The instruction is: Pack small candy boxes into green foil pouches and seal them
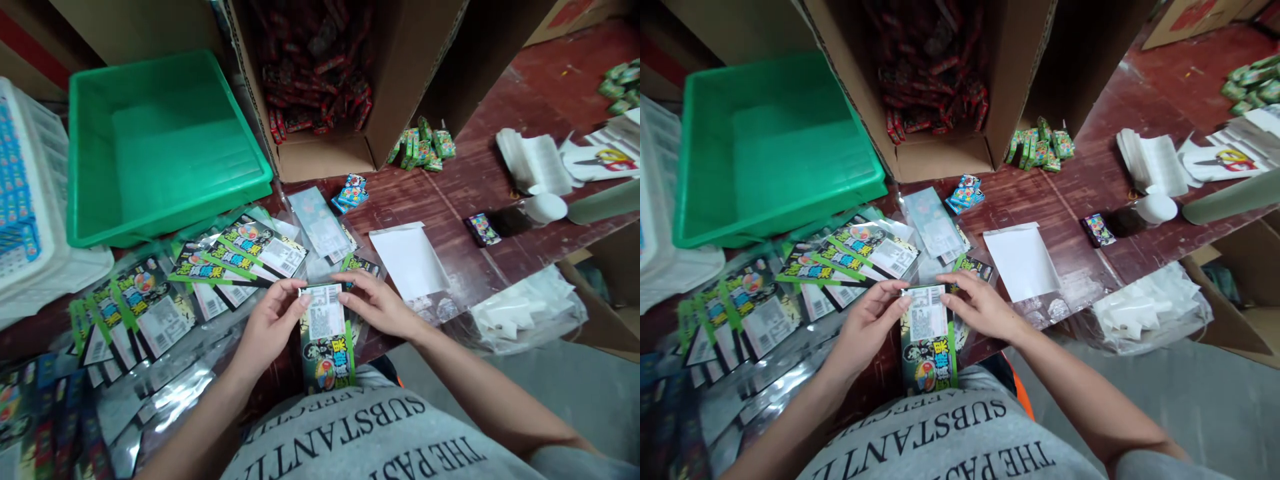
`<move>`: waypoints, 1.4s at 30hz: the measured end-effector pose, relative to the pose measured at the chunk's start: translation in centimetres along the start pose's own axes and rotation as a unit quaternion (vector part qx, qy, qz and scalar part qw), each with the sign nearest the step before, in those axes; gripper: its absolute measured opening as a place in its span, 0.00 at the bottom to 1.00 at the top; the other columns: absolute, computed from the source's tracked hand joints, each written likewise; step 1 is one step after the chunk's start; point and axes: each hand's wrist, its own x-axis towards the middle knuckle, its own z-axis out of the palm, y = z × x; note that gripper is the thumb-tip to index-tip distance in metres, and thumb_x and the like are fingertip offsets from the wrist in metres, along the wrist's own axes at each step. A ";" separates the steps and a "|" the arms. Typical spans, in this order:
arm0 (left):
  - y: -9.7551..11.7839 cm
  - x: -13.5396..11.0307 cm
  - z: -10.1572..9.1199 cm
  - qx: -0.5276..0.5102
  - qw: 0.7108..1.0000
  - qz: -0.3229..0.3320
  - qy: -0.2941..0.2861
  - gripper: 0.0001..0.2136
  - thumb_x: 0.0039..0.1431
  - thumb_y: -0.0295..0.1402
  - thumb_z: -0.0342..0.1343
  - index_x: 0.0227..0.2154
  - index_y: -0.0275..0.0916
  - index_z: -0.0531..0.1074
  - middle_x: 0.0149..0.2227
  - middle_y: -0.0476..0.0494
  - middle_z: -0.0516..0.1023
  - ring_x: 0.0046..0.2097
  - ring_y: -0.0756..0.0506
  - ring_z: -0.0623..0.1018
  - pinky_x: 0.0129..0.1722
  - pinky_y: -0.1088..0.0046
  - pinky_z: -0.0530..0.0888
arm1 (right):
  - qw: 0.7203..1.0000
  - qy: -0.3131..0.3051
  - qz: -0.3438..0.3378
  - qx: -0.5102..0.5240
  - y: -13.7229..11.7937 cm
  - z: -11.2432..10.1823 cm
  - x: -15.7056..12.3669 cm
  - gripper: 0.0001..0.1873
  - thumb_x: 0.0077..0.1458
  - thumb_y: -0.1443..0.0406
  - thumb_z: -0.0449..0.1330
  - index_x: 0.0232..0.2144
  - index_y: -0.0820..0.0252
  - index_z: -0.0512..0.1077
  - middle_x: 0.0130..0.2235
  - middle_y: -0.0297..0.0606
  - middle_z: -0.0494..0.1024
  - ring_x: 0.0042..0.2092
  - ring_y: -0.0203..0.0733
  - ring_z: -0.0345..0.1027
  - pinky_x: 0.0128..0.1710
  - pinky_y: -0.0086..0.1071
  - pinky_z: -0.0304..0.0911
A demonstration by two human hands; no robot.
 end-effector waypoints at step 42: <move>4.8 6.1 4.8 0.191 0.945 0.037 -0.261 0.07 0.62 0.41 0.61 0.33 0.45 0.80 0.39 0.46 0.84 0.40 0.44 0.83 0.42 0.65 0.78 | 0.998 -0.028 -0.031 -0.046 -0.6 -10.6 0.2 0.09 0.64 0.58 0.63 0.40 0.52 0.83 0.45 0.38 0.84 0.47 0.43 0.77 0.50 0.41 0.70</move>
